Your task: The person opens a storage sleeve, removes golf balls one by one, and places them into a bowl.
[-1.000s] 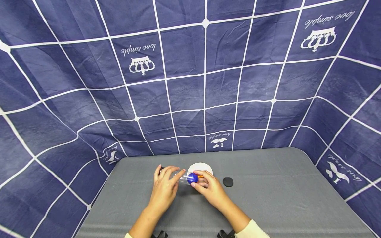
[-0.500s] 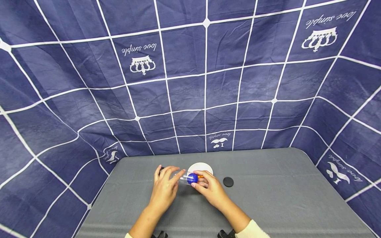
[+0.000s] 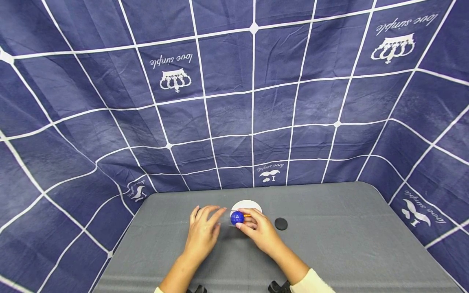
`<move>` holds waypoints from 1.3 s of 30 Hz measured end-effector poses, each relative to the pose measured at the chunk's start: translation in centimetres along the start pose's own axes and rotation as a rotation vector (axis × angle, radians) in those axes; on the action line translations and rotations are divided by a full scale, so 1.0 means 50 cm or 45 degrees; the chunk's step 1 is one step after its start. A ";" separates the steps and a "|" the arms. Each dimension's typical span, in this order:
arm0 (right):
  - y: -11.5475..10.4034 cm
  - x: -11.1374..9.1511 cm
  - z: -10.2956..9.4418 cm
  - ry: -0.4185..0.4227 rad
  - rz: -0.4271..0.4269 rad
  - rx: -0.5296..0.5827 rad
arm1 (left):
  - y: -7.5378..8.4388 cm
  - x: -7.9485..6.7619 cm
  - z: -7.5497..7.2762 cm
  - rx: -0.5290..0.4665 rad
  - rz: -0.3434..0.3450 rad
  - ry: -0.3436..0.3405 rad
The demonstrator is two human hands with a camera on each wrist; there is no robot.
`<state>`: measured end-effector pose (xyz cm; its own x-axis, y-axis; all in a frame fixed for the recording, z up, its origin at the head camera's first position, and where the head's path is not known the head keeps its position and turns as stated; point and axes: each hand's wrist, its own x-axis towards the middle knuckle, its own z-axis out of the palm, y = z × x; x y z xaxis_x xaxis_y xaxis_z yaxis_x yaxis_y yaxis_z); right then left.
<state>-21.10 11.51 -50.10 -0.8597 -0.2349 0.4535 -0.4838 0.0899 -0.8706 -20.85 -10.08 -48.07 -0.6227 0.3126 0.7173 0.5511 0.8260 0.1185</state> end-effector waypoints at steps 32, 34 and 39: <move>0.032 0.011 -0.034 0.118 -0.104 -0.260 | -0.005 -0.017 0.020 -0.515 -0.602 -0.103; 0.037 0.011 -0.035 0.117 -0.122 -0.311 | -0.008 -0.019 0.024 -0.559 -0.639 -0.112; 0.050 0.009 -0.038 0.110 -0.182 -0.536 | -0.017 -0.024 0.034 -0.643 -0.709 -0.112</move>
<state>-23.00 13.45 -51.70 -0.7815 -0.1935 0.5931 -0.6076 0.4523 -0.6529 -21.50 -10.34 -50.23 -0.9138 -0.0342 0.4048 0.3167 0.5639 0.7627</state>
